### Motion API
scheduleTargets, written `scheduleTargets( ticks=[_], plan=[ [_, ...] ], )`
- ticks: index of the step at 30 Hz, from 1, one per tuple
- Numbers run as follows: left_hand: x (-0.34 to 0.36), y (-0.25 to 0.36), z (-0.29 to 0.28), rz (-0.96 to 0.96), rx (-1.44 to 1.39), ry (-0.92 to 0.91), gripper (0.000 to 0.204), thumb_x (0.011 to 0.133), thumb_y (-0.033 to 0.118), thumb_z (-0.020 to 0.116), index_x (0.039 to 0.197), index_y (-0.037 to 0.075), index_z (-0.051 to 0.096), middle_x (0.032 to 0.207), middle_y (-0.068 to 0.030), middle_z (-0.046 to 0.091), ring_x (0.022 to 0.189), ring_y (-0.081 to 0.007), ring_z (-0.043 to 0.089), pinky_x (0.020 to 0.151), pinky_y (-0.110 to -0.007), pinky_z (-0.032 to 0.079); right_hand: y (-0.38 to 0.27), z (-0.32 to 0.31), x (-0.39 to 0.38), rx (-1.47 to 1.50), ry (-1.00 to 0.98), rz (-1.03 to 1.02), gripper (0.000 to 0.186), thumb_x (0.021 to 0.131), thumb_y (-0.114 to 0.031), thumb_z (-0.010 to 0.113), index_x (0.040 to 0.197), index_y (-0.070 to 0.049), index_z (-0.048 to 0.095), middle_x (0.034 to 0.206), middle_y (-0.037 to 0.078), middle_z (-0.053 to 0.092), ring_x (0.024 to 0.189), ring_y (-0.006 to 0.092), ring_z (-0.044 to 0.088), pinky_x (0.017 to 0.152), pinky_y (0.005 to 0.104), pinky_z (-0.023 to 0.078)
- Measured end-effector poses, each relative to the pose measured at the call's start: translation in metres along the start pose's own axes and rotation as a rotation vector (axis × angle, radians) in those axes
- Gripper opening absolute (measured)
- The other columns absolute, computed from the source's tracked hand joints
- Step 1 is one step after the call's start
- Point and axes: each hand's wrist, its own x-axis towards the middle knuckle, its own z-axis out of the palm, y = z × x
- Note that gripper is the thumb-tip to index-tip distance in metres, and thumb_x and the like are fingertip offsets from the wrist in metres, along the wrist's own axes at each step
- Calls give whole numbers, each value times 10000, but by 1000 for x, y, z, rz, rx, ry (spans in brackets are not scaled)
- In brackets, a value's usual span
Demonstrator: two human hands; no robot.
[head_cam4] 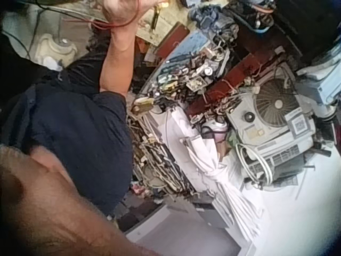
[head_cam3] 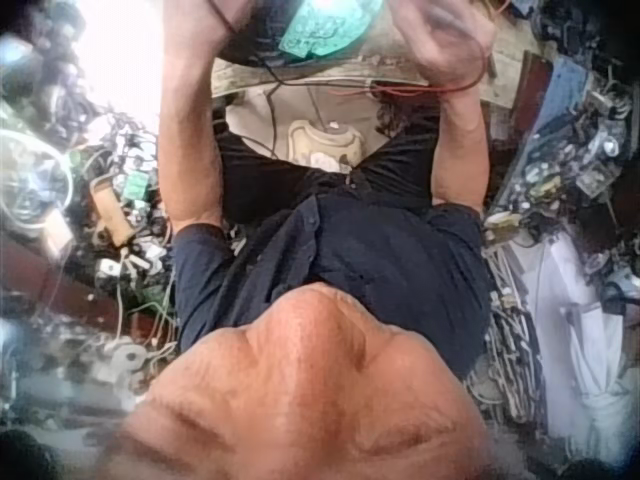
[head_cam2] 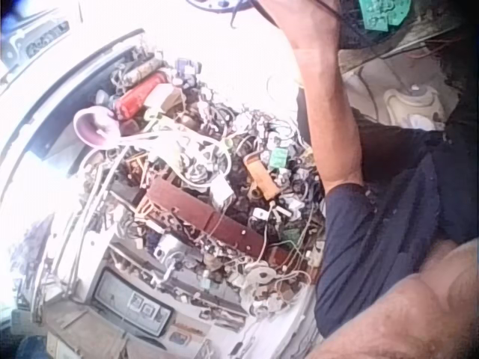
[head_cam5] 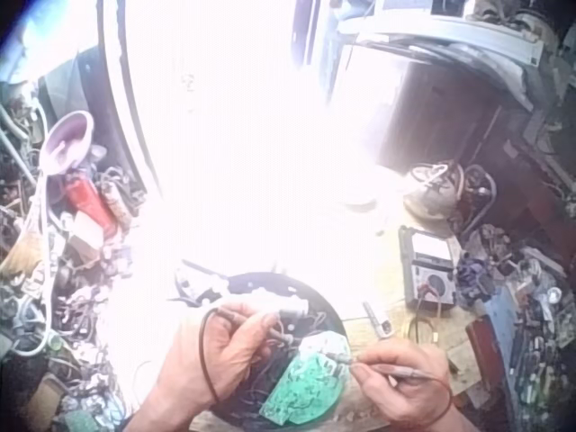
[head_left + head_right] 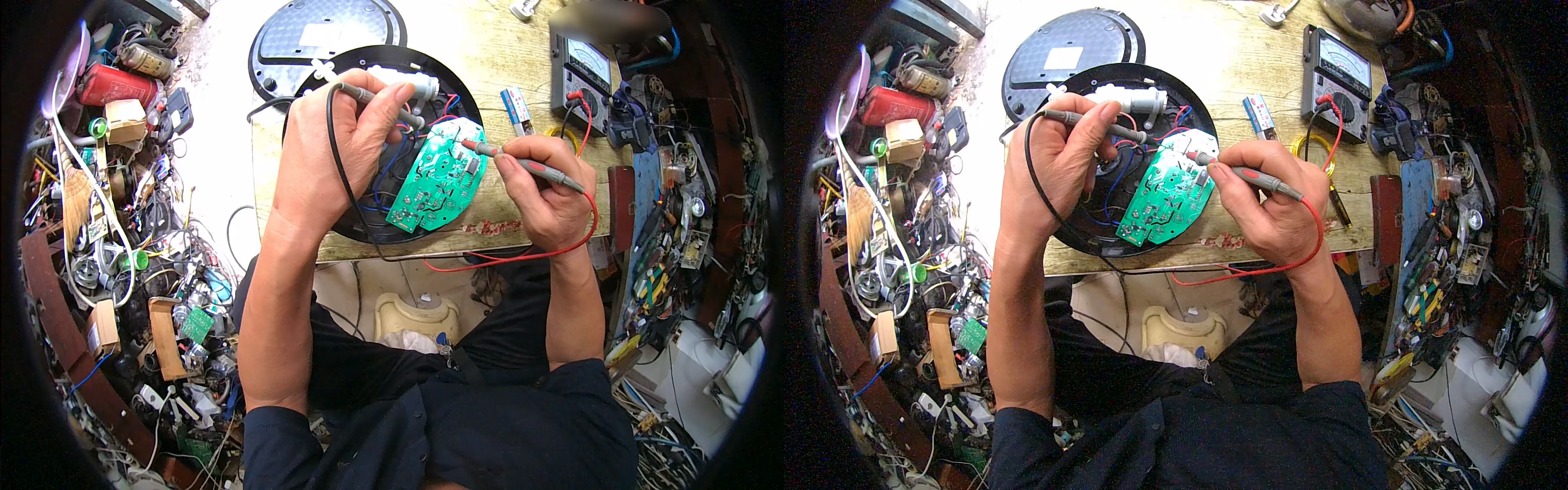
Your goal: The person uses a multimeter to test points on a green circuit board placed inside a disassembled robotic vacuum cleaner. They adjust the multimeter dial and repeatedly touch the probes to various components on the board.
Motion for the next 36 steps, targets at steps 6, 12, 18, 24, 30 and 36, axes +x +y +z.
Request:
scheduleTargets(
  ticks=[6,12,18,24,30,36],
  plan=[
    [0,-1,0,2,-18,-5,328,1062,348,688,966,34,702,690,6,661,508,-28,508,453,-204,359,0,0,0,1,-1,0,134,903,-7,789,991,-14,689,757,61,706,610,115,641,566,270,486],
    [0,0,-1,-6,-1,-5,319,1062,341,690,973,35,703,692,8,660,507,-28,506,450,-205,359,-2,-1,0,-10,-2,12,130,904,-12,791,986,-16,691,759,68,712,612,120,648,568,272,491],
    [0,0,0,-5,4,1,321,1061,340,690,968,33,706,690,6,664,506,-27,513,450,-205,364,-1,1,0,2,-2,24,128,901,-14,793,984,-18,697,760,74,717,613,129,662,570,279,500],
    [0,6,0,-3,27,31,367,1031,318,709,914,-28,745,650,-84,718,565,-107,643,557,-286,496,0,1,-1,15,-10,55,127,900,-10,791,986,-20,699,761,74,717,614,127,658,570,279,502],
    [-1,5,0,12,15,34,356,1029,305,711,911,-29,740,652,-84,718,570,-105,647,558,-284,499,1,2,-1,15,2,39,131,899,-7,792,994,-22,703,776,73,723,616,125,655,571,277,504],
    [-1,4,0,1,-2,33,343,1026,291,714,911,-31,738,650,-81,716,579,-100,653,559,-282,502,1,2,-1,1,-16,54,140,892,-4,804,999,-19,715,813,83,739,644,138,680,586,283,520]
  ],
)
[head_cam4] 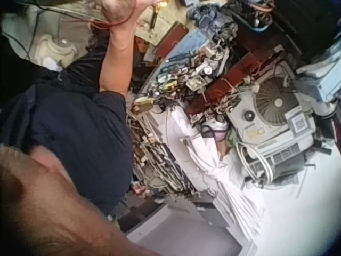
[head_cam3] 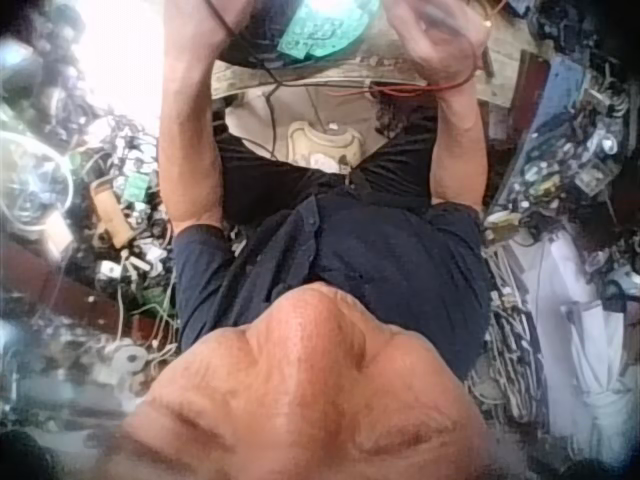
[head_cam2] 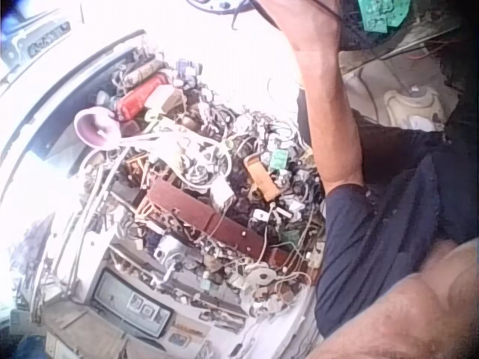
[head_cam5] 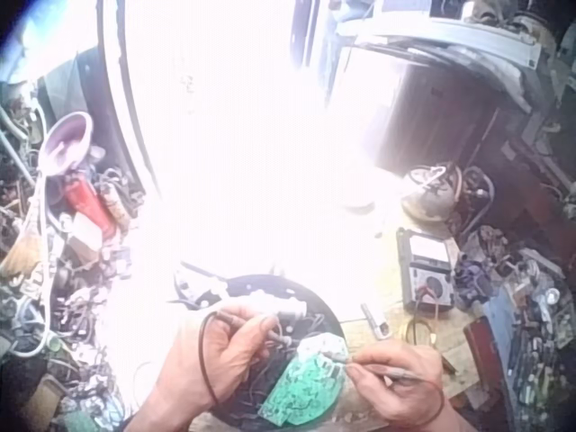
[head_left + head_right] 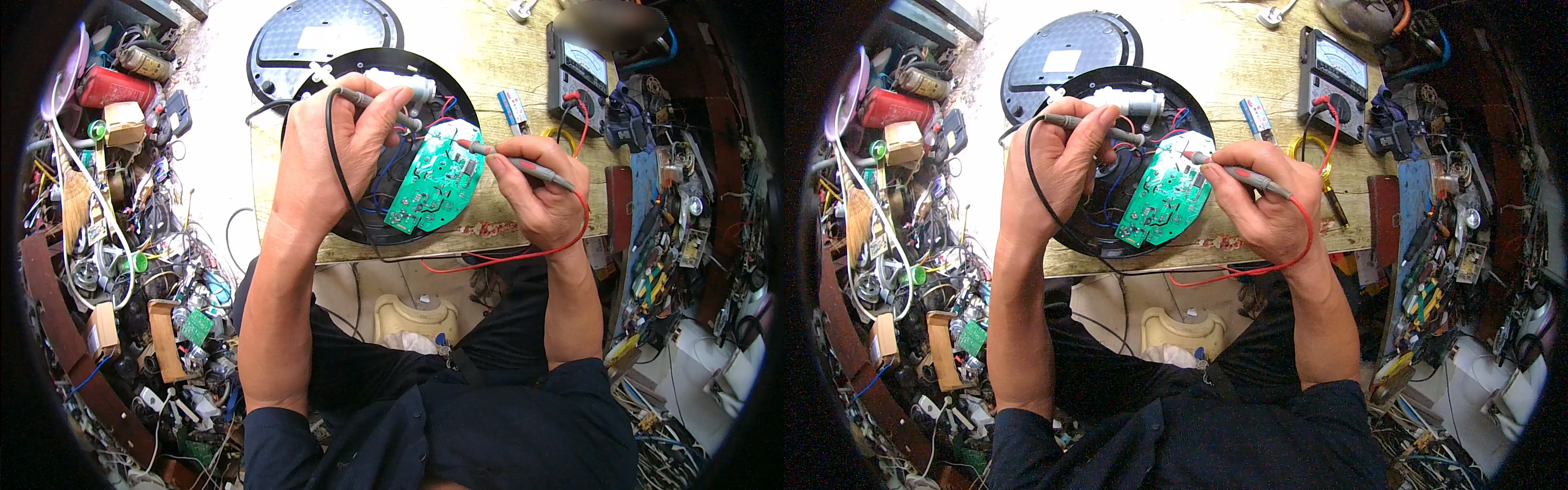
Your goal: The person uses a multimeter to test points on a green circuit board placed inside a disassembled robotic vacuum cleaner. They adjust the multimeter dial and repeatedly touch the probes to various components on the board.
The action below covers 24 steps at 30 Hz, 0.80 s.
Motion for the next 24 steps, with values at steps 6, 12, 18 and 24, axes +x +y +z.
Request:
scheduleTargets(
  ticks=[6,12,18,24],
  plan=[
    [0,0,0,3,-11,-2,349,1023,297,716,909,-33,737,647,-79,714,575,-98,649,557,-280,500,4,2,1,5,12,-40,148,888,-8,814,1003,-22,722,847,98,753,674,160,711,601,290,538],
    [0,0,0,7,-15,-3,354,1024,300,715,908,-34,737,645,-80,713,572,-98,647,555,-281,498,3,1,0,12,7,-23,149,885,-3,811,1005,-22,723,845,100,751,659,162,701,593,289,531],
    [-1,3,0,13,9,2,353,1027,298,712,908,-34,737,647,-82,714,572,-103,649,556,-285,500,0,0,1,5,-14,-17,139,884,-12,807,997,-23,726,806,84,745,636,157,690,589,292,527],
    [0,-2,0,-1,-4,-25,345,1051,338,696,962,6,718,679,-24,682,530,-54,557,485,-233,407,0,0,2,17,-28,-11,130,882,-15,807,993,-10,740,843,103,757,680,173,720,619,293,546]
  ],
)
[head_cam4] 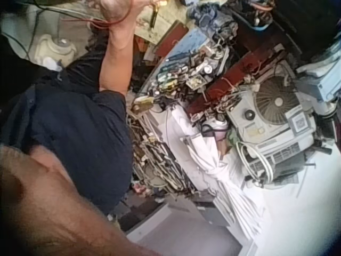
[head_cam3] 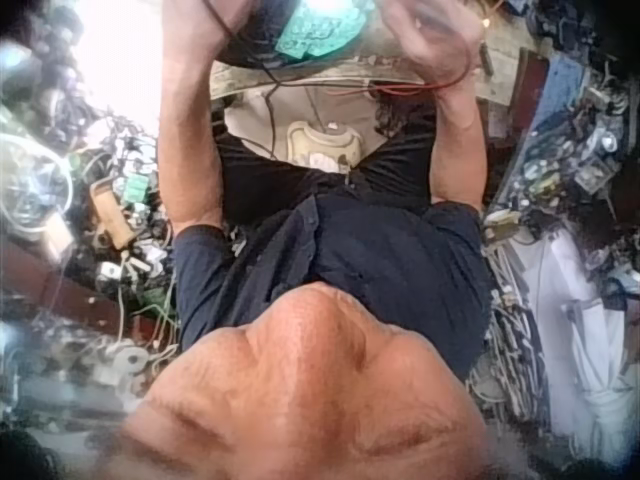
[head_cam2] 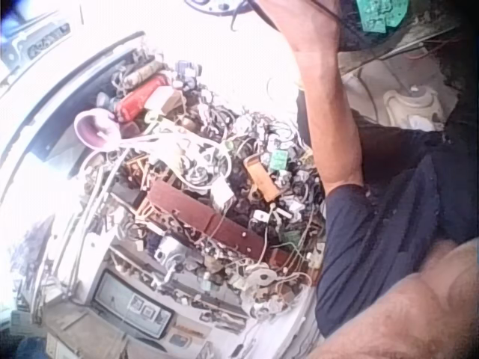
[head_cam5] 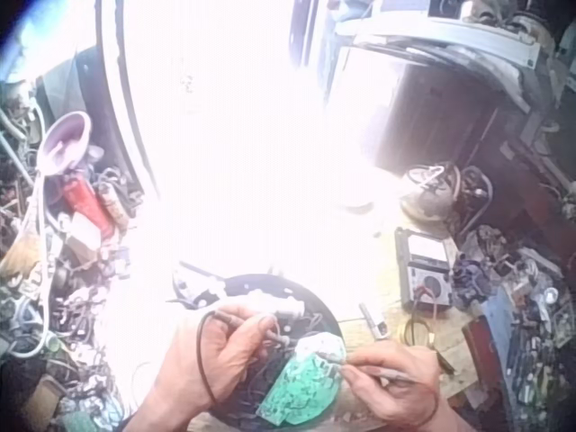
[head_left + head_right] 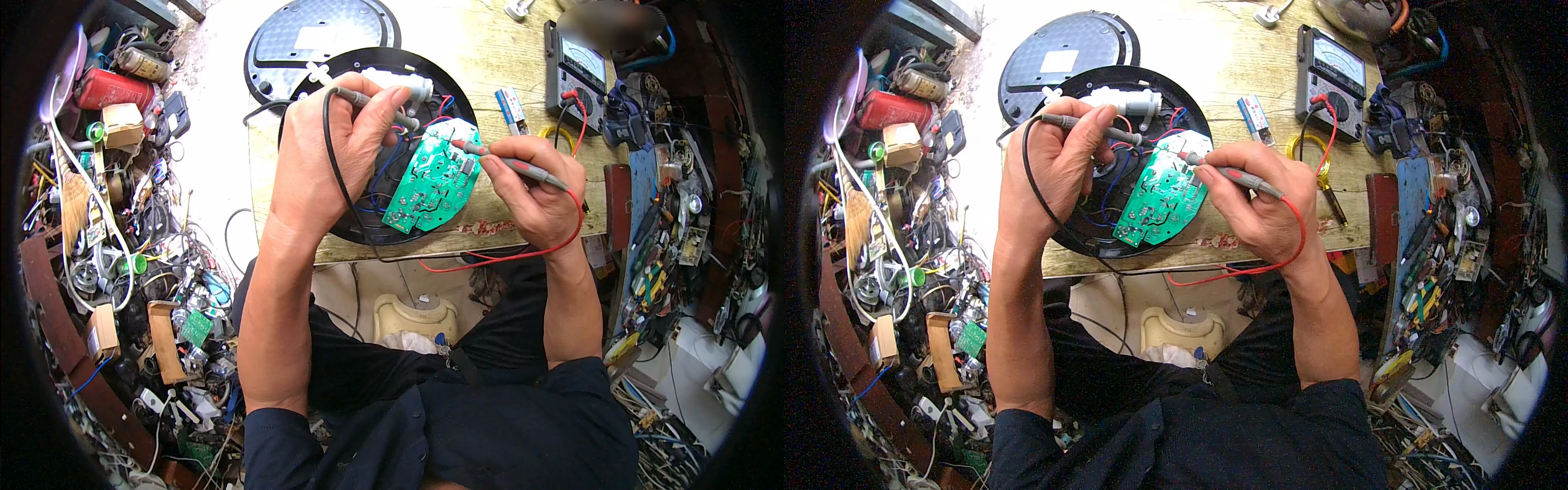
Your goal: The person uses a multimeter to test points on a green circuit board placed inside a disassembled robotic vacuum cleaner. They adjust the multimeter dial and repeatedly touch the probes to various components on the board.
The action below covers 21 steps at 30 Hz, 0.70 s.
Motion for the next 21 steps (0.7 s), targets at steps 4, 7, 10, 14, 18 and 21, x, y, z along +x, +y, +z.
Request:
scheduleTargets(
  ticks=[4,7,10,14,18,21],
  plan=[
    [0,2,1,23,9,28,351,1031,294,707,910,-34,736,652,-93,718,573,-115,657,562,-289,506,1,1,-1,3,-2,2,129,884,-16,807,996,1,746,872,118,765,705,181,733,636,293,555],
    [0,4,0,18,19,23,349,1032,294,707,913,-33,736,652,-93,718,573,-114,657,561,-288,506,1,1,0,-10,2,-6,123,886,-20,809,992,-1,749,867,115,765,704,178,732,634,294,554],
    [0,-1,0,5,-2,-6,341,1057,361,697,983,29,712,691,7,661,509,-25,504,446,-208,352,-1,1,0,-9,-15,18,119,888,-22,810,990,-3,752,862,112,765,704,175,732,633,295,554],
    [0,0,1,-13,-5,-5,331,1049,333,701,966,12,720,683,-19,677,533,-50,549,484,-233,398,-2,1,1,9,-12,20,117,888,-25,810,989,-5,754,856,108,765,699,172,728,631,294,552],
    [1,2,1,-36,-7,8,319,1028,286,715,955,-23,744,674,-83,726,587,-102,651,562,-281,495,-1,2,1,6,-6,6,118,886,-30,813,985,-6,754,855,107,764,697,171,728,629,294,553],
    [1,2,1,-30,-7,10,323,1027,290,717,966,-26,745,679,-83,729,598,-103,660,569,-278,498,-1,2,1,8,-11,19,118,883,-28,813,983,-7,755,857,108,765,690,171,727,623,294,552]
  ],
)
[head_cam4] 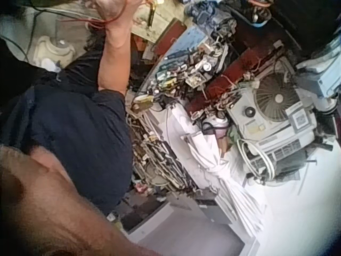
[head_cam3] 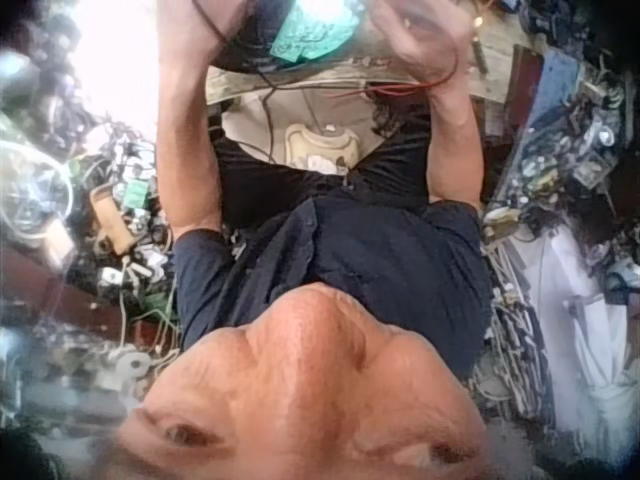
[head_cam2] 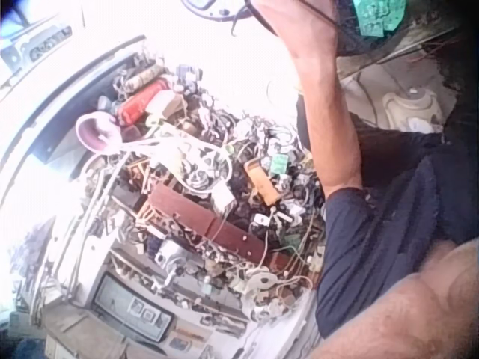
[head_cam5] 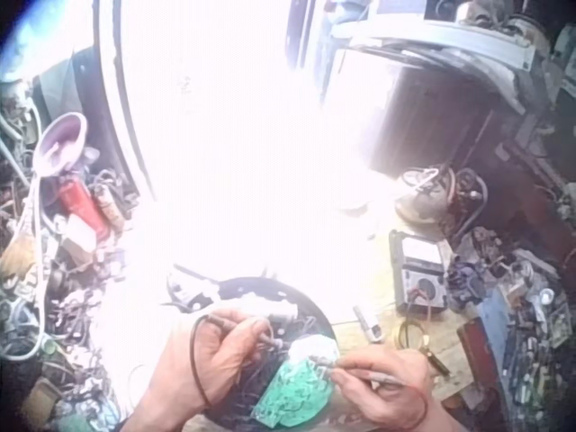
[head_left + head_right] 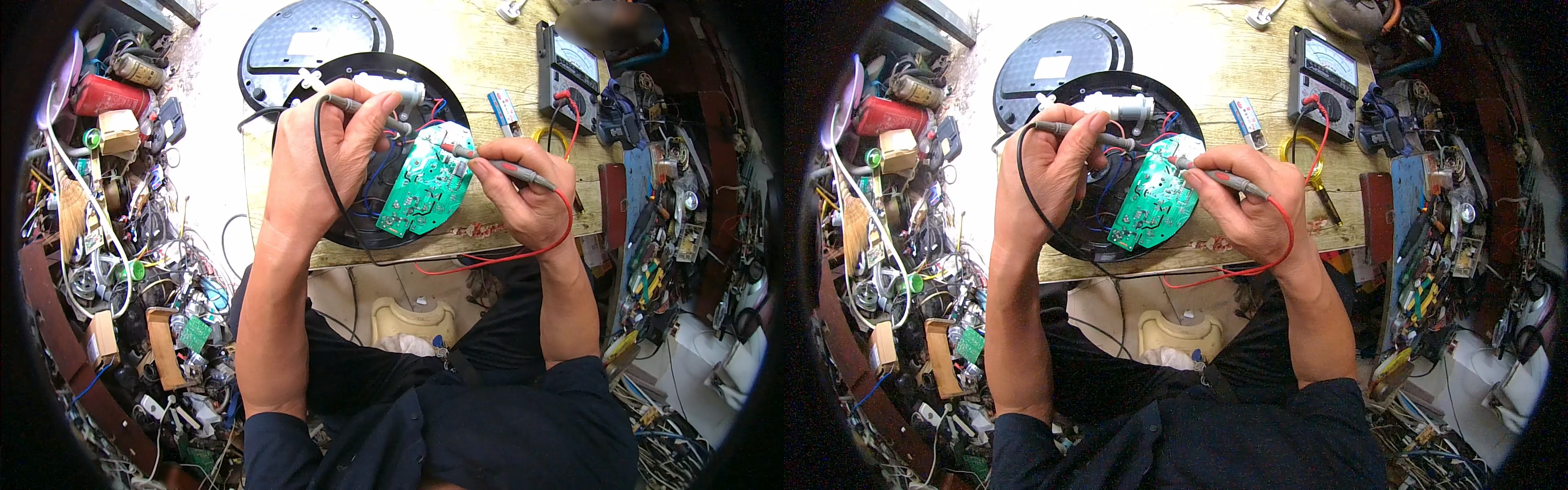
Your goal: The person uses a multimeter to test points on a green circuit board placed inside a disassembled robotic vacuum cleaner. They adjust the multimeter dial and repeatedly touch the probes to various components on the board.
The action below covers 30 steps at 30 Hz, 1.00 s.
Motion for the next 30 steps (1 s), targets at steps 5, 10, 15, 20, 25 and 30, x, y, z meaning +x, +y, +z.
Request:
scheduleTargets(
  ticks=[5,10,15,20,25,30],
  plan=[
    [0,-1,0,-4,-13,-3,320,1026,281,720,965,-33,742,684,-85,732,612,-105,671,580,-273,503,2,0,0,6,5,-18,113,881,-19,809,978,-8,752,856,108,762,666,164,709,609,289,540],
    [0,1,0,-10,-7,-2,301,1025,261,722,963,-34,740,685,-89,732,615,-110,673,587,-276,507,-4,-2,-1,39,46,14,106,901,-12,796,987,-10,734,816,78,738,650,123,676,591,271,515],
    [0,1,0,-4,1,-5,307,1027,265,716,961,-33,743,684,-89,732,614,-115,676,593,-282,511,1,-9,-5,54,134,34,117,921,-10,781,1015,-7,711,795,56,722,647,91,650,577,257,490],
    [0,0,0,15,13,-1,314,1029,275,711,963,-30,748,677,-89,728,602,-115,670,594,-283,511,0,-13,-3,-5,175,-32,99,925,-2,753,1016,12,718,843,88,725,690,122,653,620,266,497],
    [-1,2,0,3,19,3,317,1028,281,713,968,-28,749,670,-88,724,596,-112,664,588,-284,510,7,-22,-7,18,153,4,83,947,-19,725,1018,24,717,879,105,727,722,133,656,649,267,500],
    [-2,3,0,14,29,11,322,1027,276,709,944,-34,745,664,-86,720,587,-115,656,584,-286,505,12,-25,-16,149,167,119,84,979,-30,691,1039,23,717,879,95,725,750,112,657,667,266,506]
  ],
)
